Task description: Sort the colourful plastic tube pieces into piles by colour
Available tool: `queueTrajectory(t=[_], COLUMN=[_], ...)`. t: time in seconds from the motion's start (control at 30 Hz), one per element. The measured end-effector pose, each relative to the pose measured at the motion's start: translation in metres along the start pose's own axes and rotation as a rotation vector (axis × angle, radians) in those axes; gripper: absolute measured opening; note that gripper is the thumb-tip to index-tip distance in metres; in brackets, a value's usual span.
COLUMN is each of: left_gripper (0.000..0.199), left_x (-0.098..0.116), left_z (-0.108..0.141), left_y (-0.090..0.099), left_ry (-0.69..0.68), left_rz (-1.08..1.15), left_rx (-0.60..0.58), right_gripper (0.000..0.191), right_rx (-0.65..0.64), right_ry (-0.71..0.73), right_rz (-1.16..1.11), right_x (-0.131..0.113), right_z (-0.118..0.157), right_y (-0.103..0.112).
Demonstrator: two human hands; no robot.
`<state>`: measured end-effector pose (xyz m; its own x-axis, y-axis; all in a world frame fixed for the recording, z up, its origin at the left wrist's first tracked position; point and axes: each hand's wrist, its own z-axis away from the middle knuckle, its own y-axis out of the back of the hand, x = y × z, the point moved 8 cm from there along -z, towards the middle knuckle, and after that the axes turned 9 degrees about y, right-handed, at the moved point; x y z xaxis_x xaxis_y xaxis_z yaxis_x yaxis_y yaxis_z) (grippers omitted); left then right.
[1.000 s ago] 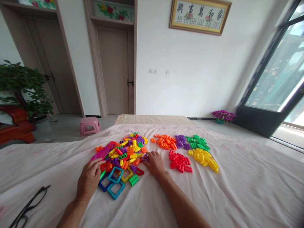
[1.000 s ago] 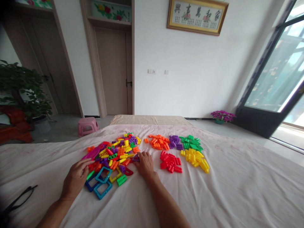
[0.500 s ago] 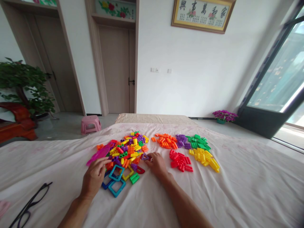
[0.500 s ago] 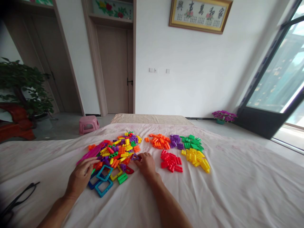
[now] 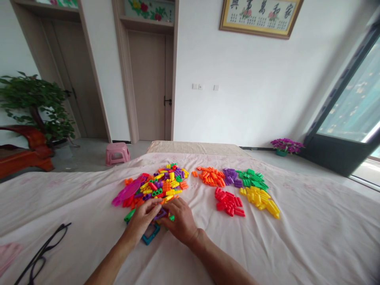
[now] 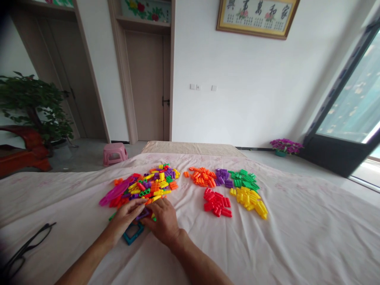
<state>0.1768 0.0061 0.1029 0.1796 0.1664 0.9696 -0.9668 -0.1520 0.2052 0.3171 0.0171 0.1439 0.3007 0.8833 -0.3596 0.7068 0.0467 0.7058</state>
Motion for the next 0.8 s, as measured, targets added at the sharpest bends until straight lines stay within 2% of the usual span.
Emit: queueTrajectory(t=[0.1,0.2,0.27,0.37,0.5,0.57,0.7,0.73,0.8], left_gripper=[0.053,0.056,0.057,0.059,0.054,0.049,0.041,0.041,0.042], left_x=[0.002,0.000,-0.007,-0.023,-0.039,-0.041,-0.044,-0.046,-0.050], left_z=[-0.003,-0.009,-0.013,-0.017,-0.020,-0.020,-0.010,-0.007,-0.006], left_y=[0.018,0.052,0.073,0.097,0.120,0.131,0.157,0.160,0.164], left_ry=[0.004,0.019,0.053,0.126,0.135,0.077,-0.018,-0.024,-0.029], left_rz=[-0.011,-0.085,-0.114,-0.155,-0.238,-0.321,-0.478,-0.503,-0.536], left_rx=[0.042,0.124,0.130,0.118,0.156,0.252,0.624,0.684,0.732], right_gripper=[0.034,0.024,0.026,0.038,0.043,0.038,0.020,0.017,0.012], right_rx=[0.018,0.088,0.104,0.027,-0.088,-0.107,-0.141,-0.147,-0.133], right_ry=[0.047,-0.064,-0.165,-0.243,-0.257,-0.257,-0.249,-0.254,-0.274], right_rz=[-0.043,0.007,0.074,0.139,0.164,0.176,0.227,0.244,0.264], right_x=[0.005,0.039,0.064,0.088,0.095,0.094,0.092,0.092,0.095], right_z=[0.001,0.007,0.014,0.021,0.023,0.021,0.017,0.017,0.019], right_y=[0.002,0.011,0.014,0.007,-0.006,-0.009,-0.009,-0.008,-0.005])
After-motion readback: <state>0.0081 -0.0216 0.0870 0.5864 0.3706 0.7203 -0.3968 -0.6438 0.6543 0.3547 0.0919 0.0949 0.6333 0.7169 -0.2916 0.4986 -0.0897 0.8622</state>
